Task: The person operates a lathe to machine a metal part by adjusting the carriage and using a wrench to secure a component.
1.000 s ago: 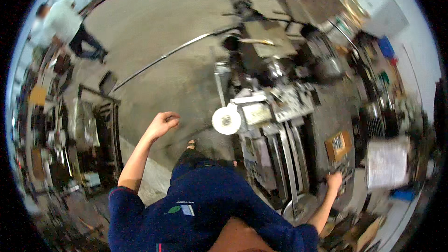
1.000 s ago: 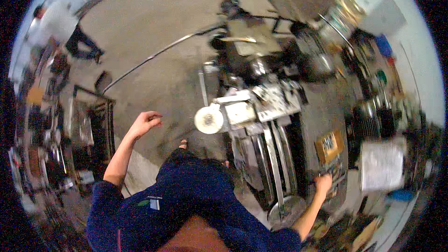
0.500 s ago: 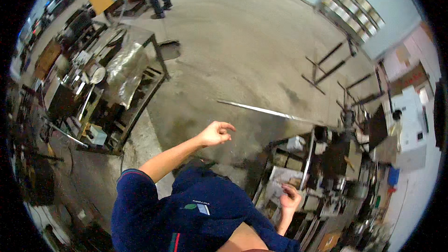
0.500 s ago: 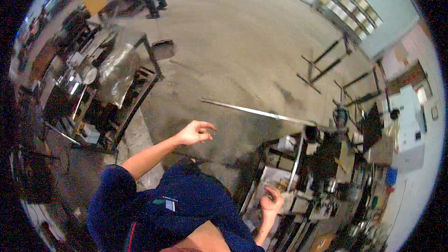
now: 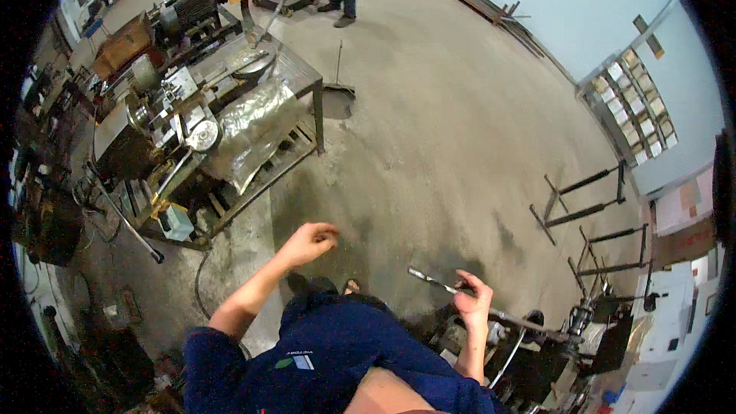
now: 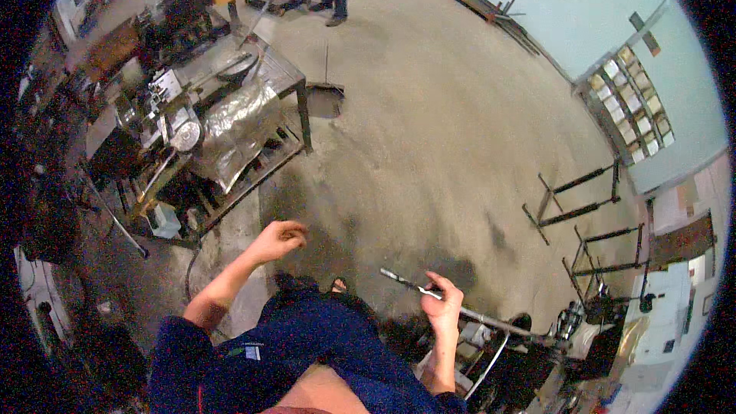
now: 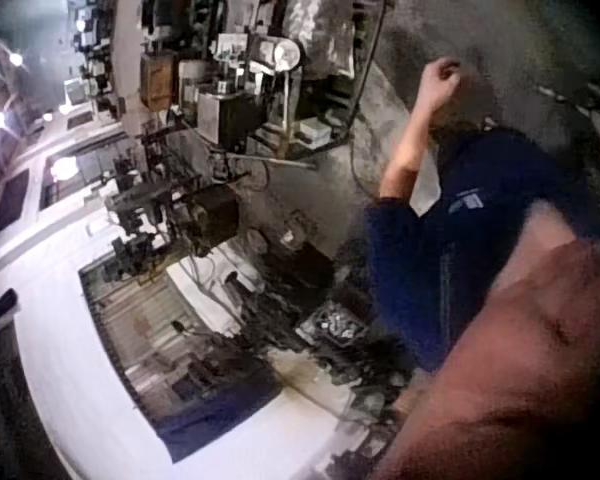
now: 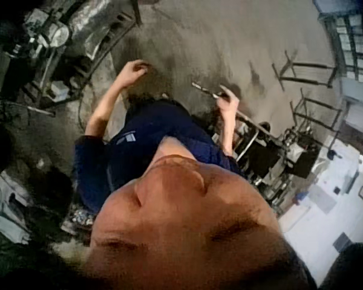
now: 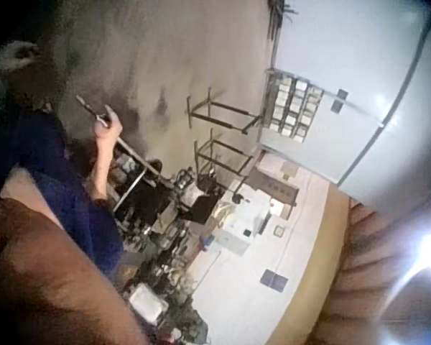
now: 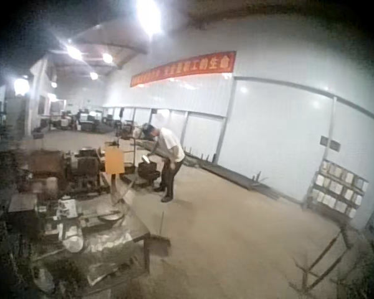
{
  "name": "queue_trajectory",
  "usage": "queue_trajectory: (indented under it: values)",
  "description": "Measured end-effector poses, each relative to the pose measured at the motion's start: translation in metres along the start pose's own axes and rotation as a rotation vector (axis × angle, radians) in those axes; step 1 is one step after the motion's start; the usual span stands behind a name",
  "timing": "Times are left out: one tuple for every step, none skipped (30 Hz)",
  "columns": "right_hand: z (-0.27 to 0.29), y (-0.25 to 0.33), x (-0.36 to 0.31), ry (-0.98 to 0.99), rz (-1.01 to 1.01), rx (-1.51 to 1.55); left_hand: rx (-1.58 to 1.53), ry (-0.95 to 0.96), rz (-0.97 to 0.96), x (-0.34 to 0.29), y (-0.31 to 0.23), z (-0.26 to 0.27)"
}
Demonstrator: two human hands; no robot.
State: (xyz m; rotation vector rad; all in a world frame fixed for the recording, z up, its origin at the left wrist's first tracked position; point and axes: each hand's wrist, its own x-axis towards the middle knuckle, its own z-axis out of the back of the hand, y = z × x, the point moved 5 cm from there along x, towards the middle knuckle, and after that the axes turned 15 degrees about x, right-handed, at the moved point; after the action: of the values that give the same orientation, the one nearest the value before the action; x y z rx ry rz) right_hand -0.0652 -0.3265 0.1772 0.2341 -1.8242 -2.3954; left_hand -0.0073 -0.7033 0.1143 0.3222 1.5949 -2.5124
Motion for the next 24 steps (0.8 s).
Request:
queue_trajectory:
  values:
    - [-0.014, 0.006, 0.020, 0.030, 0.037, -0.035, -0.018, -0.040, 0.027, 0.000, 0.009, 0.011]
    - [-0.028, 0.010, 0.037, 0.077, 0.025, -0.013, -0.040, -0.078, 0.053, 0.000, 0.018, 0.020]
    - [-0.043, 0.014, 0.054, 0.133, 0.029, 0.023, -0.072, -0.100, 0.105, 0.001, 0.030, 0.029]
    - [-0.056, 0.018, 0.071, 0.166, 0.025, 0.005, -0.082, -0.106, 0.110, 0.005, 0.040, 0.037]
    - [-0.071, 0.020, 0.089, 0.192, 0.002, -0.074, -0.100, -0.099, 0.140, 0.009, 0.051, 0.047]
    - [-0.084, 0.024, 0.107, 0.216, 0.018, -0.126, -0.121, -0.084, 0.190, 0.016, 0.064, 0.056]
    - [-0.099, 0.028, 0.122, 0.247, 0.033, -0.172, -0.114, -0.113, 0.173, 0.023, 0.072, 0.066]
    - [-0.114, 0.031, 0.139, 0.251, 0.046, -0.188, -0.105, -0.134, 0.169, 0.030, 0.081, 0.079]
    - [-0.129, 0.035, 0.154, 0.250, 0.056, -0.204, -0.095, -0.144, 0.172, 0.039, 0.088, 0.093]
    - [-0.144, 0.040, 0.164, 0.258, 0.079, -0.206, -0.084, -0.168, 0.076, 0.050, 0.089, 0.110]
    - [-0.160, 0.043, 0.177, 0.235, 0.062, -0.237, -0.041, -0.166, 0.108, 0.063, 0.095, 0.126]
    - [-0.176, 0.048, 0.185, 0.224, 0.057, -0.256, -0.002, -0.163, 0.143, 0.073, 0.098, 0.142]
    - [-0.192, 0.054, 0.194, 0.216, 0.064, -0.263, 0.038, -0.171, 0.154, 0.084, 0.101, 0.160]
    - [-0.206, 0.058, 0.202, 0.226, 0.031, -0.302, -0.003, -0.193, 0.135, 0.095, 0.099, 0.176]
    - [-0.217, 0.063, 0.211, 0.238, 0.021, -0.292, 0.004, -0.195, 0.111, 0.107, 0.099, 0.193]
    - [-0.227, 0.069, 0.218, 0.264, 0.014, -0.262, 0.000, -0.178, 0.116, 0.118, 0.099, 0.206]
    - [-0.235, 0.074, 0.222, 0.296, 0.012, -0.220, -0.006, -0.158, 0.125, 0.124, 0.099, 0.216]
    - [-0.241, 0.078, 0.231, 0.297, 0.001, -0.270, 0.001, -0.159, 0.100, 0.131, 0.099, 0.227]
    - [-0.246, 0.081, 0.239, 0.288, 0.006, -0.294, -0.011, -0.157, 0.101, 0.138, 0.100, 0.237]
    - [-0.250, 0.084, 0.248, 0.284, 0.010, -0.318, -0.025, -0.158, 0.105, 0.143, 0.101, 0.245]
    - [-0.254, 0.085, 0.257, 0.285, 0.012, -0.336, -0.064, -0.142, 0.131, 0.149, 0.104, 0.251]
    - [-0.258, 0.086, 0.266, 0.281, 0.008, -0.333, -0.016, -0.179, 0.107, 0.153, 0.104, 0.258]
    - [-0.261, 0.086, 0.275, 0.283, 0.002, -0.323, 0.008, -0.198, 0.106, 0.156, 0.105, 0.263]
    - [-0.265, 0.087, 0.284, 0.286, -0.001, -0.311, 0.033, -0.221, 0.104, 0.159, 0.106, 0.267]
